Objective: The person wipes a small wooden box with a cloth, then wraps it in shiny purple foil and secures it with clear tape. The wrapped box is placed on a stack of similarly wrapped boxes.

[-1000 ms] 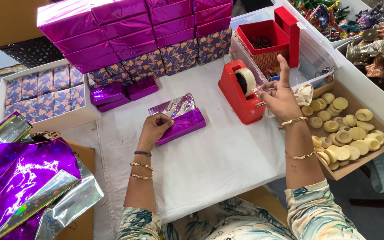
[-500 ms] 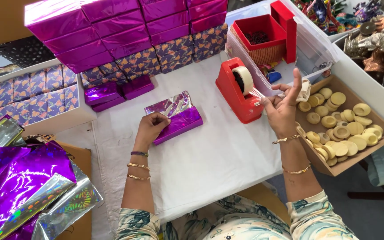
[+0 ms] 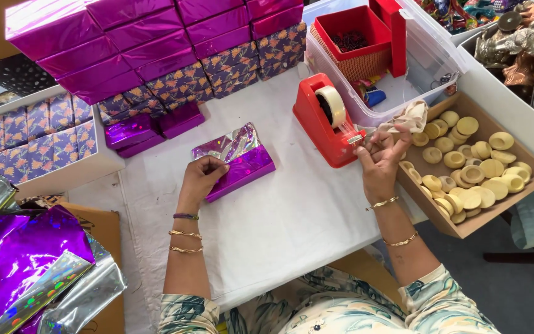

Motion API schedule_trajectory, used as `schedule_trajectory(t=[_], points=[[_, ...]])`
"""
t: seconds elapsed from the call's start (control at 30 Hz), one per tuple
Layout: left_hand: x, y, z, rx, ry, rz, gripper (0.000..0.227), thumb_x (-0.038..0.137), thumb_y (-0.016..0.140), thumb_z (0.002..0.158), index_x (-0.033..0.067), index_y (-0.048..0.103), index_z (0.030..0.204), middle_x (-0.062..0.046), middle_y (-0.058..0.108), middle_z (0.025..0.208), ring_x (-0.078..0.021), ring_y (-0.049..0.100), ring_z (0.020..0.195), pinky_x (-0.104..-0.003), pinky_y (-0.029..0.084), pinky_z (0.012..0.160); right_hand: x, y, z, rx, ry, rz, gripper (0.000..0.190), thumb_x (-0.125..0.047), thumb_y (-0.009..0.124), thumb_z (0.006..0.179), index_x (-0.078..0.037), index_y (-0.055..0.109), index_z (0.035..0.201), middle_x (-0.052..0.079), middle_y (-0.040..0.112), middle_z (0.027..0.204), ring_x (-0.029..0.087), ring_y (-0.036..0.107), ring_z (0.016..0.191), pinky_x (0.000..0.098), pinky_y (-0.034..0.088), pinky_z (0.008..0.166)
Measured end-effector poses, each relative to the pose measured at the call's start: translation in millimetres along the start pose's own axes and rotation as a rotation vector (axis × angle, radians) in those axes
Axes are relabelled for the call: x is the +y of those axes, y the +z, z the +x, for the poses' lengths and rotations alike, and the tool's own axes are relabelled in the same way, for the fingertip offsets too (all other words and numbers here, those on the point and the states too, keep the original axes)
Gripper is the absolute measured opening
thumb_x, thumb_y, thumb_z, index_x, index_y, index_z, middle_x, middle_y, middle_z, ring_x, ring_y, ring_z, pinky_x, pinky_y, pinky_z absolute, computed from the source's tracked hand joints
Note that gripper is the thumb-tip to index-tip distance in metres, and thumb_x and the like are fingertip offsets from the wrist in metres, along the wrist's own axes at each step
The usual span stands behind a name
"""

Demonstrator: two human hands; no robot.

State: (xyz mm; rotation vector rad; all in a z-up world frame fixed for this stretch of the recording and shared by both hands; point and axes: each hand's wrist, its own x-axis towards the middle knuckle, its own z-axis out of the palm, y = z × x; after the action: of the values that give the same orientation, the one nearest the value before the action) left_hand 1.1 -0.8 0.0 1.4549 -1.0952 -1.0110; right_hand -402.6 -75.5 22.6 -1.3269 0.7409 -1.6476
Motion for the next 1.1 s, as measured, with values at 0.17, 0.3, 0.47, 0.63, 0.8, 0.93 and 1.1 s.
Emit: schedule_trajectory(t=[0.17,0.3,0.47,0.63,0.8,0.93,1.1], points=[[-1,0,0,-0.015,0.009,-0.029,0.009,0.008,0.078,0.089,0.0021,0.073,0.091,0.003,0.068,0.079,-0.0024,0.056,0.07,-0.019,0.044,0.061,-3,-2,6,-0.005,0.124,0.093,0.075,0.022,0.061,0.091,-0.023,0.027,0.139,0.004,0.045,0.119,0.007,0.051,0.094,0.0245,0.053,0.09],[2,1,0,-0.008,0.003,-0.036,0.007,0.007,0.077,0.09,0.002,0.073,0.091,0.003,0.068,0.08,-0.0027,0.056,0.071,-0.02,0.044,0.061,-7,-1,10,-0.007,0.187,0.171,0.068,0.021,0.061,0.09,-0.021,0.029,0.132,0.004,0.045,0.117,0.008,0.054,0.096,0.0265,0.056,0.092],[4,3,-2,0.009,-0.005,-0.034,0.006,0.007,0.077,0.09,0.0018,0.073,0.09,0.003,0.068,0.078,-0.0034,0.055,0.07,-0.02,0.043,0.061,7,-1,7,-0.009,0.091,-0.129,0.061,0.02,0.064,0.089,-0.017,0.032,0.125,0.003,0.045,0.114,0.008,0.049,0.088,0.025,0.051,0.083],[-12,-1,11,0.005,0.07,0.013,0.006,0.005,0.078,0.089,0.001,0.074,0.088,0.002,0.067,0.076,-0.0042,0.055,0.068,-0.021,0.045,0.061,22,-7,-13,-0.026,-0.038,-0.428,0.053,0.018,0.067,0.091,-0.013,0.036,0.122,0.004,0.045,0.11,0.009,0.046,0.085,0.0233,0.046,0.077],[-24,-3,10,-0.017,0.051,-0.066,0.005,0.003,0.078,0.089,0.0006,0.074,0.09,0.003,0.067,0.077,-0.0045,0.055,0.068,-0.021,0.043,0.06,-21,28,-33,-0.273,-0.192,-0.273,0.05,0.012,0.067,0.096,-0.012,0.034,0.124,0.009,0.048,0.124,0.011,0.063,0.098,0.0271,0.057,0.093],[-17,-2,6,-0.017,0.041,-0.071,0.005,0.004,0.077,0.088,0.0009,0.073,0.09,0.003,0.071,0.079,-0.0037,0.062,0.071,-0.02,0.05,0.064,-38,78,-25,-0.541,-0.181,-0.232,0.059,0.009,0.069,0.094,-0.013,0.033,0.136,0.014,0.053,0.129,0.016,0.068,0.1,0.0309,0.061,0.094],[-9,-1,2,-0.011,-0.018,-0.082,0.015,0.004,0.076,0.086,0.0039,0.075,0.102,0.003,0.068,0.079,-0.004,0.058,0.068,-0.02,0.047,0.061,-37,137,7,-0.785,0.026,-0.344,0.09,0.006,0.071,0.09,-0.018,0.018,0.158,0.016,0.065,0.126,0.019,0.075,0.101,0.0314,0.063,0.087]])
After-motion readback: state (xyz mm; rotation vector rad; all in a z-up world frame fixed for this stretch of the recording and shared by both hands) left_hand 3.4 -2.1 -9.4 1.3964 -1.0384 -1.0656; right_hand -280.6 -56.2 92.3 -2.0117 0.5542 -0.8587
